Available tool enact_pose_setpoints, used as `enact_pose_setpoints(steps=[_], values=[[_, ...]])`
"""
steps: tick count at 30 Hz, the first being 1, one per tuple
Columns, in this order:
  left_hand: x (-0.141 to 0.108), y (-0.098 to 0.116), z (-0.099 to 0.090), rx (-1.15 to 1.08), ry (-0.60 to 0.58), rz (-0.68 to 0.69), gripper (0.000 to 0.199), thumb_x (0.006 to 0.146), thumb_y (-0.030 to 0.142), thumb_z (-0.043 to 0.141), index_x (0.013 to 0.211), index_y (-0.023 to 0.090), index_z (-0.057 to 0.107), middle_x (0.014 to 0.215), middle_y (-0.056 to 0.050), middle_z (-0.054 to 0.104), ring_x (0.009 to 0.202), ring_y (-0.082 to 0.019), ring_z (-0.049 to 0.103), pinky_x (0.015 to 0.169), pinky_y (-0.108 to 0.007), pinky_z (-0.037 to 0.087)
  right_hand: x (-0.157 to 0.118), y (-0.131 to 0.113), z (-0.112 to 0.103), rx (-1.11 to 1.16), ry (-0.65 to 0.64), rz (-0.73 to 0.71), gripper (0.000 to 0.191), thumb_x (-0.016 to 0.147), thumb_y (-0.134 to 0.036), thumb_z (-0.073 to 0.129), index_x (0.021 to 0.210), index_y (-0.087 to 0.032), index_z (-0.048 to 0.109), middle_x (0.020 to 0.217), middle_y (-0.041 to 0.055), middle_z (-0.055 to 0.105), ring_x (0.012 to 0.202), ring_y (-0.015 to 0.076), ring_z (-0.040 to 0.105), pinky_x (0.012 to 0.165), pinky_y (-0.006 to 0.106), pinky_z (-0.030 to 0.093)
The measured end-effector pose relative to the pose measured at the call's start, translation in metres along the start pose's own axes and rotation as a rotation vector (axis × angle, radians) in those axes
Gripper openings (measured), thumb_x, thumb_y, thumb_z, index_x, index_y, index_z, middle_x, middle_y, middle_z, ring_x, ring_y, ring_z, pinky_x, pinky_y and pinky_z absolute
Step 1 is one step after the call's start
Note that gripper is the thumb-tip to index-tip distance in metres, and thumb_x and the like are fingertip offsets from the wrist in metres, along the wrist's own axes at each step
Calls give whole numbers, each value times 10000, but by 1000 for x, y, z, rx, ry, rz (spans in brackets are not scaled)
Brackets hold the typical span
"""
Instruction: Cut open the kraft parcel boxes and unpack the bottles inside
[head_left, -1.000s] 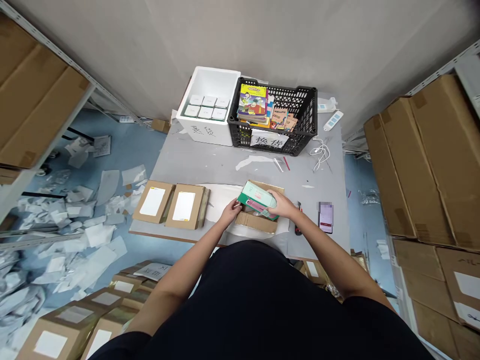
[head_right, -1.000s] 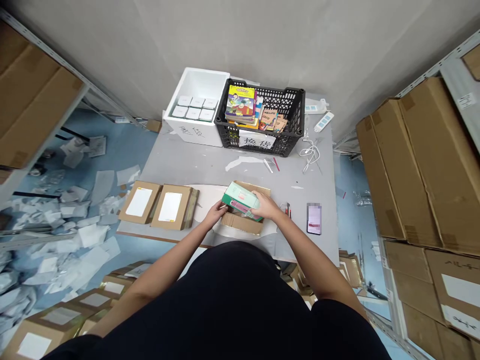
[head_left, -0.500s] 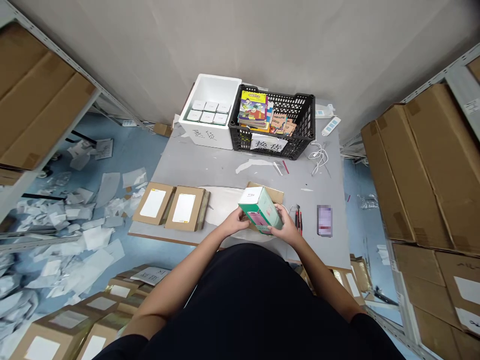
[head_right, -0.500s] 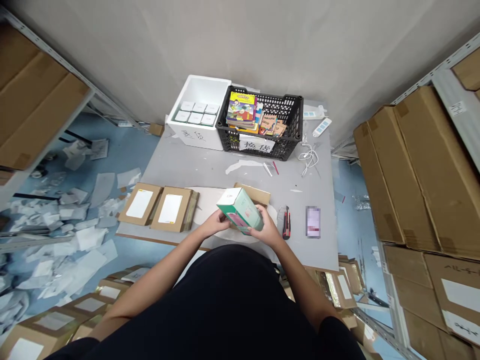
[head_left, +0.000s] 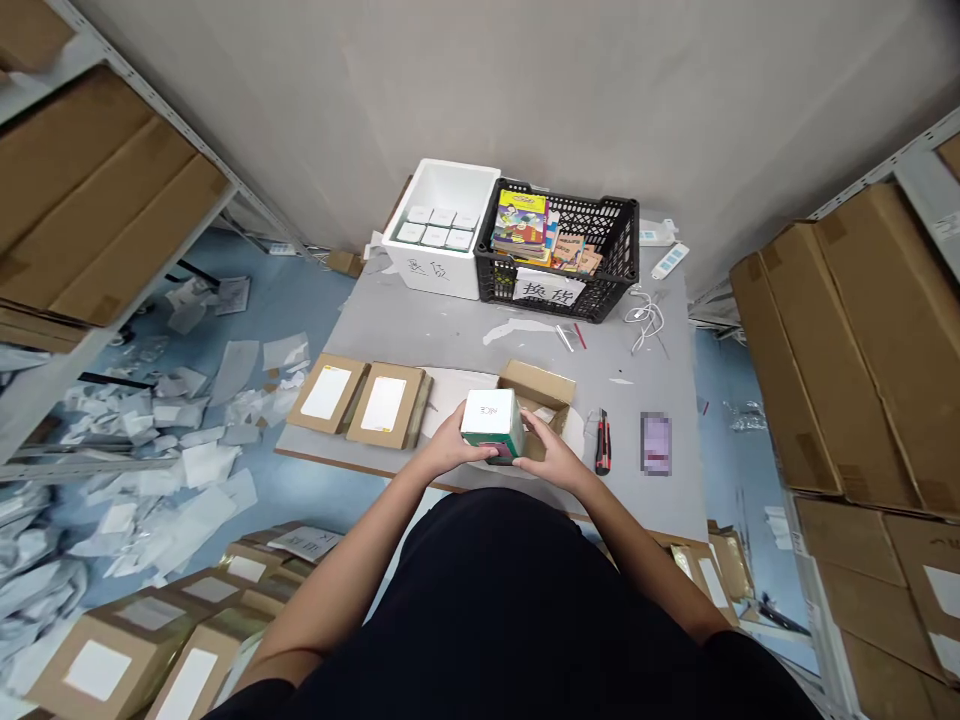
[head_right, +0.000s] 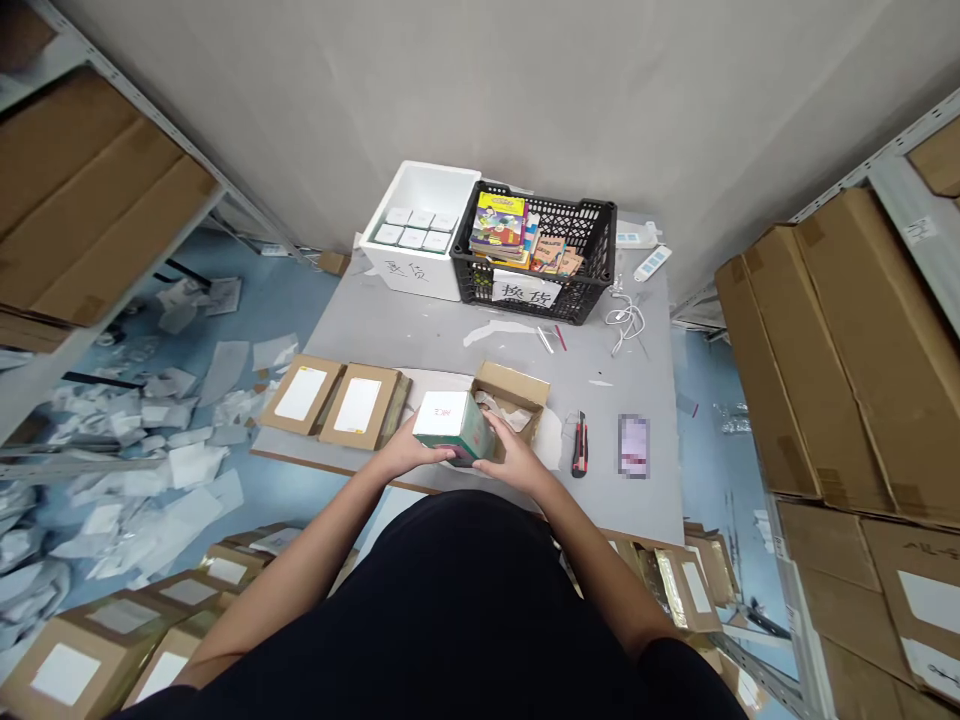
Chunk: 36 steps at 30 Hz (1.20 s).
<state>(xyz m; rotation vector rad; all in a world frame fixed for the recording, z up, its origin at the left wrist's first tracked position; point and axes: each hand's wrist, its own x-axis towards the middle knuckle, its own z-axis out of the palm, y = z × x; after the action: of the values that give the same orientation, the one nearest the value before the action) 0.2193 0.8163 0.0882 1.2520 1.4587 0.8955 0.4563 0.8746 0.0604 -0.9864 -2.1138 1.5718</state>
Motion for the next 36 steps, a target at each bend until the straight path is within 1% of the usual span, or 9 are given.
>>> enact_pose_setpoints(steps=[3,6,10,13,16,20,25,31,36], values=[[-17,-7,-10,70,73,-13,875,611,410,831,1356,187,429,1248,-122,598,1158,-321,566,964,-419,477,10,-27,0,-90,30,-130,735,863,-380,612,1504,-284,266,1530,95,347,1405,268,333,1146,479,300],[-30,-16,-21,78,90,-17,824,621,393,830,1324,203,446,1230,-114,595,1153,-308,565,961,-405,481,25,-59,0,-240,28,-276,572,919,-355,529,1466,-301,371,1510,67,385,1384,264,364,1131,472,326],[-42,-38,-34,40,123,-42,834,623,369,832,1334,219,423,1230,-108,588,1119,-292,584,931,-406,507,51,-91,10,-456,-124,-456,423,948,-324,487,1370,-314,512,1423,60,495,1314,257,442,1090,475,376],[-48,-63,-41,29,145,-54,855,613,352,839,1344,221,415,1238,-106,583,1109,-285,590,925,-409,518,70,-99,27,-623,-248,-491,407,936,-306,510,1341,-280,541,1388,93,523,1274,276,471,1054,491,397],[-51,-91,-43,17,142,-60,844,616,355,838,1338,218,422,1254,-107,578,1122,-278,585,931,-399,520,82,-96,51,-760,-351,-494,443,903,-286,560,1342,-234,527,1379,129,523,1268,293,475,1036,483,401],[-50,-126,-41,-13,126,-72,851,602,369,843,1322,206,422,1251,-115,586,1111,-269,591,911,-384,528,90,-79,80,-916,-452,-481,452,875,-252,580,1314,-159,528,1394,195,492,1251,313,495,1005,459,424],[-43,-159,-37,55,141,-93,820,579,326,846,1285,179,455,1215,-130,611,1084,-277,602,929,-392,503,96,-53,104,-1013,-493,-453,522,873,-221,561,1372,-119,445,1402,243,464,1246,315,511,1027,457,399],[-37,-181,-34,86,97,-107,851,561,322,830,1307,180,446,1268,-121,587,1098,-269,594,920,-382,494,95,-31,129,-1022,-520,-364,662,830,-163,592,1441,-126,339,1442,275,402,1307,340,456,1057,496,354],[-35,-186,-39,97,58,-84,865,569,268,803,1346,153,441,1271,-145,591,1123,-292,590,943,-366,469,93,-28,137,-1009,-529,-414,710,804,-170,627,1448,-188,330,1524,236,296,1342,369,399,1063,538,335]])
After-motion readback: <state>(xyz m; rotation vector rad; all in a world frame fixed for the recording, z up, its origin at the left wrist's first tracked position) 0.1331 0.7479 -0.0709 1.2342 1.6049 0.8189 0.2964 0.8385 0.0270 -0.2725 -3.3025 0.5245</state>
